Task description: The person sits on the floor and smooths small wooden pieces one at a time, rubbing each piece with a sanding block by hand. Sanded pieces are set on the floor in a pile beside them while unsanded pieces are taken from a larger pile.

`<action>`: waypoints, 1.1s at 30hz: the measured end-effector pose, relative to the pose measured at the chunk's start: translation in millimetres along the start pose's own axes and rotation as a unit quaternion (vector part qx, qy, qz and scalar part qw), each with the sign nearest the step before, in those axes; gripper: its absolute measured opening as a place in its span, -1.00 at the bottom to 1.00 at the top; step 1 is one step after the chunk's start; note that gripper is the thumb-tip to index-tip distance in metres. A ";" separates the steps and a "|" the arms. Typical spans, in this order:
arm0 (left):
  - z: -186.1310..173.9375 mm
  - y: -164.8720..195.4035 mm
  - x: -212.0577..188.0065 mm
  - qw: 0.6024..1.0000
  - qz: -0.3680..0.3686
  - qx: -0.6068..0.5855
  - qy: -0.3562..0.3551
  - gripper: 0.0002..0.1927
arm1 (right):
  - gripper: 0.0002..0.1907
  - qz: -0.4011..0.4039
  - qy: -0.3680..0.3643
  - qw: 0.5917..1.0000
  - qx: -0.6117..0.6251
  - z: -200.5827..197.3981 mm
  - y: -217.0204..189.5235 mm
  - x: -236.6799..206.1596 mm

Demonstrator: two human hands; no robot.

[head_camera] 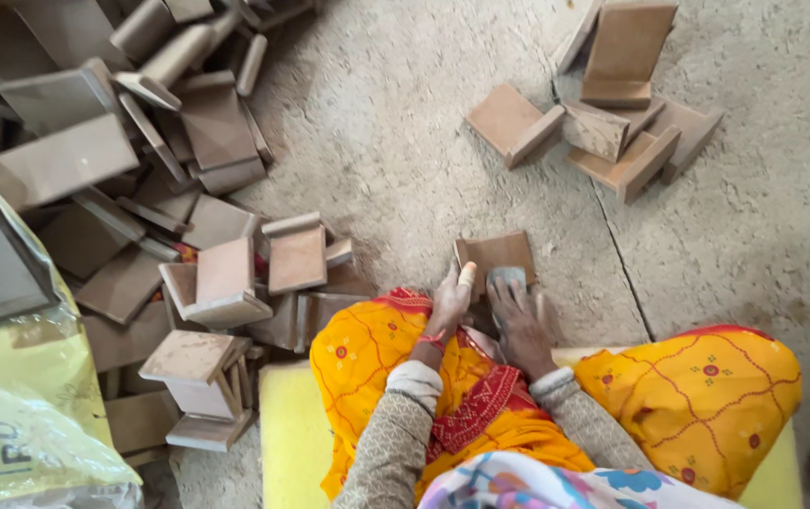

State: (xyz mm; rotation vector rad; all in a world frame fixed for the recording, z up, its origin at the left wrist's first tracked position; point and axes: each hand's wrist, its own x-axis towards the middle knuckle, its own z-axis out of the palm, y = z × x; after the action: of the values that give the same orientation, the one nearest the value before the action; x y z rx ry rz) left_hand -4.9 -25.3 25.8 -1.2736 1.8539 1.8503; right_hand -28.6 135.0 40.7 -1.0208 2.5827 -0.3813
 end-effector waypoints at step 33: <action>-1.1 -7.4 19.7 0.990 0.130 0.047 0.028 -0.24 | -0.17 0.018 0.101 0.995 0.007 -10.5 20.5 44.4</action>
State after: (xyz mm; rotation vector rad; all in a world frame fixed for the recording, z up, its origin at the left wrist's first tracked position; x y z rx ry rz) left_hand -11.1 -33.0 7.1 -1.1075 2.2008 1.8388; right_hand -75.7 119.8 33.4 -0.9738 2.7692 -0.5178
